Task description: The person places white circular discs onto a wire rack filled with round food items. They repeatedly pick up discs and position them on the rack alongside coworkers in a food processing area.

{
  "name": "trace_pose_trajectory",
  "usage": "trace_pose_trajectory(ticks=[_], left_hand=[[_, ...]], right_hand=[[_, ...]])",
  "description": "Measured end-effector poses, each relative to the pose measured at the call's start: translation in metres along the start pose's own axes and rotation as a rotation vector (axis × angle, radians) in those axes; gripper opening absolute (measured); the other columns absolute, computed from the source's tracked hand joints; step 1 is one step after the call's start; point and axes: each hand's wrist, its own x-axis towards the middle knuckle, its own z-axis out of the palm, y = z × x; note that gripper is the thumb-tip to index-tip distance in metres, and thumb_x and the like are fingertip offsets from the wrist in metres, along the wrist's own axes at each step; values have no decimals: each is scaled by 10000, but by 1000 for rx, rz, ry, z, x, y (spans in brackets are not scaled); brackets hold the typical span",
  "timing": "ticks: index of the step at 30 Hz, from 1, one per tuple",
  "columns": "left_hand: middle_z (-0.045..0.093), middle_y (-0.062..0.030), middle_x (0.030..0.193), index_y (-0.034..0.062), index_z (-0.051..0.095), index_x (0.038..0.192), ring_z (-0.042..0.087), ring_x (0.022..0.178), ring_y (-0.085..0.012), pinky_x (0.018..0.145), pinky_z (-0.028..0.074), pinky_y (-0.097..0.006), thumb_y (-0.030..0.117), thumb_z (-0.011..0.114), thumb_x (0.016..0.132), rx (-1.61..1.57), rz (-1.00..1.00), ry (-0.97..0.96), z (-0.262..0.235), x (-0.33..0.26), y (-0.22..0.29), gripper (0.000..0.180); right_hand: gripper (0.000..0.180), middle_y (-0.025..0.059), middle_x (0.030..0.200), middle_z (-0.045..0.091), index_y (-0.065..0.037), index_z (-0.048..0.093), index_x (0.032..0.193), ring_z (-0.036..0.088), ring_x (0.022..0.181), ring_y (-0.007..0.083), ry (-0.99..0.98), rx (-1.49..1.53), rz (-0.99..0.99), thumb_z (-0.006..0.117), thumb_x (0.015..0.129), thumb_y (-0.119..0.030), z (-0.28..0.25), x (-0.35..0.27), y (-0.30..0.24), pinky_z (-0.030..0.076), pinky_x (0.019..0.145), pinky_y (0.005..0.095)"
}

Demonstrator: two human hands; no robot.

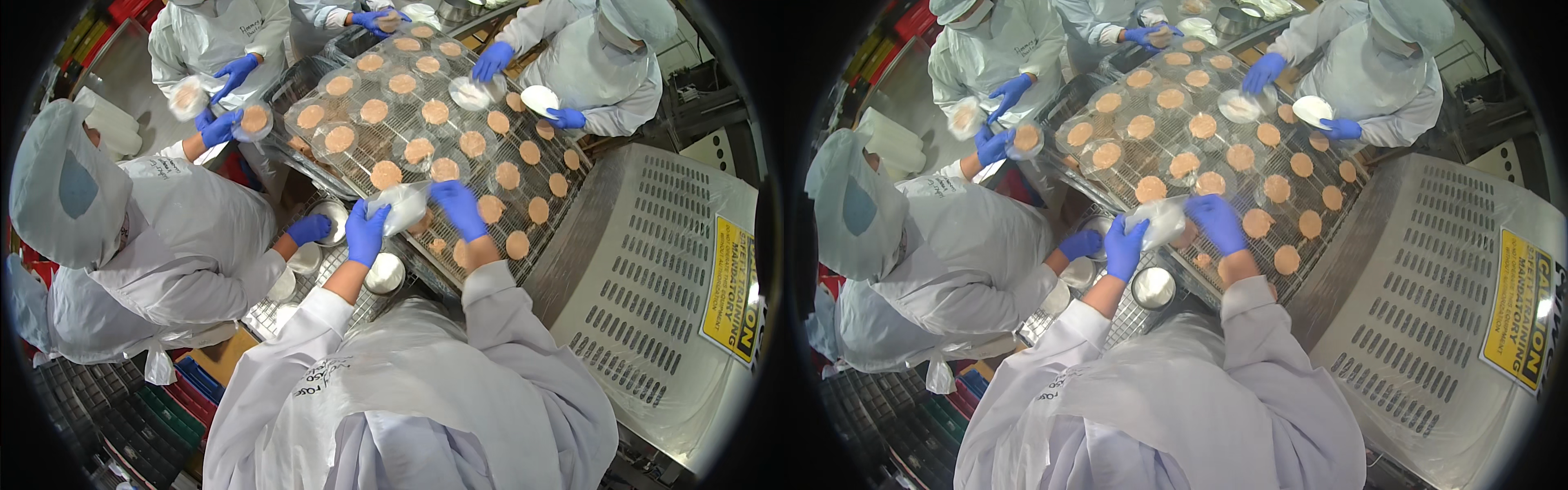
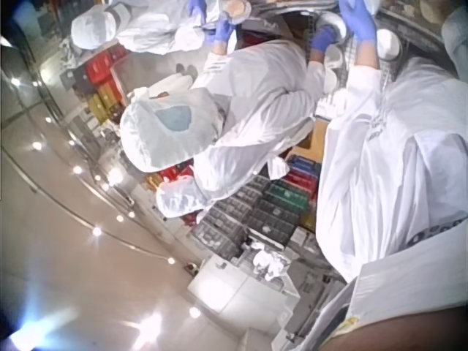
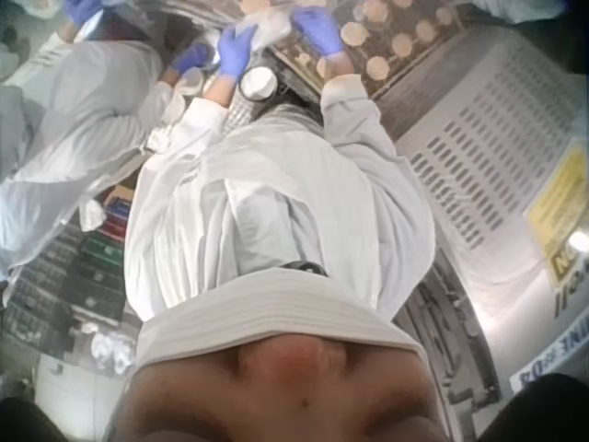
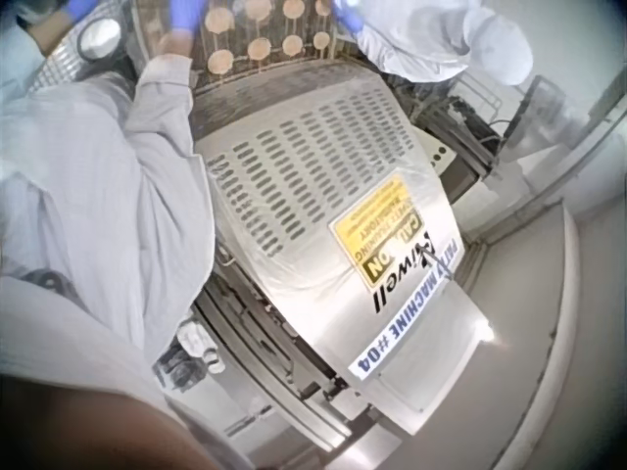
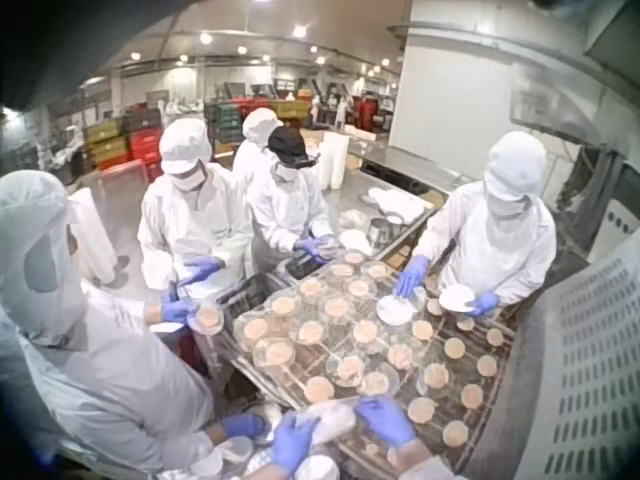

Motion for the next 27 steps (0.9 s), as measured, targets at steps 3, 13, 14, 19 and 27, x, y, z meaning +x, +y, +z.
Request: trace_pose_trajectory(ticks=[3,13,14,19,27], left_hand=[[611,-64,938,-21,560,1036,560,820,-105,720,473,-248,80,651,816,89,35,-110,-1,0,-11,259],[621,-85,952,-29,552,1079,580,838,-135,737,478,-270,108,646,814,163,-21,-88,-20,-4,-10,312],[622,-85,948,-29,553,1075,580,835,-133,732,478,-271,107,650,811,156,-26,-53,-18,1,-4,312],[618,-73,924,-25,558,1045,575,810,-132,713,474,-268,107,655,807,48,76,7,-7,14,6,288],[602,-51,805,10,557,938,578,669,-87,551,479,-220,82,653,816,-37,-122,-172,4,14,-10,171]], right_hand=[[257,146,931,643,-4,620,988,610,865,240,124,-168,-85,540,875,-220,44,-4,26,468,793,333],[387,218,1113,580,-47,517,1210,579,1000,304,345,-311,-87,567,855,-191,-71,43,102,439,895,368],[443,223,1126,573,-51,495,1238,573,1014,310,347,-514,-196,597,843,-225,-62,41,97,433,906,368],[420,189,1009,630,-34,576,1142,614,920,288,65,-126,-108,632,817,-294,21,1,-7,460,814,389],[237,143,851,656,13,643,943,613,766,203,106,170,-203,592,827,-188,-2,22,7,483,703,321]])
